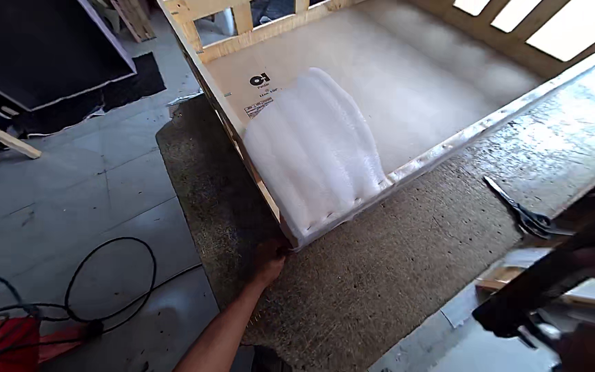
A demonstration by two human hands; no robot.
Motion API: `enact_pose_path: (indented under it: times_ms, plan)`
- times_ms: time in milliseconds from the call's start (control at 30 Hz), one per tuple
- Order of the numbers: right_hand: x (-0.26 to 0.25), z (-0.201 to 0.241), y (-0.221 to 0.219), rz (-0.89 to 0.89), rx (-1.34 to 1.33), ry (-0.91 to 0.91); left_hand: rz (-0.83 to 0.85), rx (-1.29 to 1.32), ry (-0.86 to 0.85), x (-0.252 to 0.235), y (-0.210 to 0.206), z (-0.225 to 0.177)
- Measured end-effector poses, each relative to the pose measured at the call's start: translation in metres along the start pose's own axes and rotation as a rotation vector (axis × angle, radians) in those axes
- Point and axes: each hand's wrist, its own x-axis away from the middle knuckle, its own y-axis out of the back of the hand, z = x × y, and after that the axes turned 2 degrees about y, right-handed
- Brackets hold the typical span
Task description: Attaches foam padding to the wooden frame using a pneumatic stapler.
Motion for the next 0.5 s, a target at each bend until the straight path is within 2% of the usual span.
enact_pose_path:
  times_ms: [33, 133, 167, 233, 300, 367, 500]
  plan:
    - [0.023, 0.001, -0.032, 0.044, 0.167, -0.008, 0.025, 0.034, -0.016, -0.003, 0.001, 0.002]
    - [0.06, -0.017, -0.122, 0.314, 0.705, 0.185, 0.112, 0.08, 0.001, -0.012, 0.004, 0.01]
    - [0.064, -0.029, -0.155, 0.376, 0.845, 0.172, 0.131, 0.079, 0.001, -0.016, 0.006, 0.012]
    - [0.065, -0.082, -0.202, 0.437, 1.061, 0.117, 0.136, 0.085, -0.041, -0.023, 0.008, 0.016]
    - [0.057, -0.126, -0.23, 0.57, 1.178, -0.069, 0.087, 0.113, -0.149, -0.029, 0.008, 0.021]
    - [0.045, -0.152, -0.253, 0.7, 1.239, -0.24, 0.058, 0.094, -0.249, -0.037, 0.007, 0.031]
    - [0.026, -0.173, -0.283, 0.75, 1.293, -0.356, 0.076, 0.094, -0.286, -0.044, 0.006, 0.039]
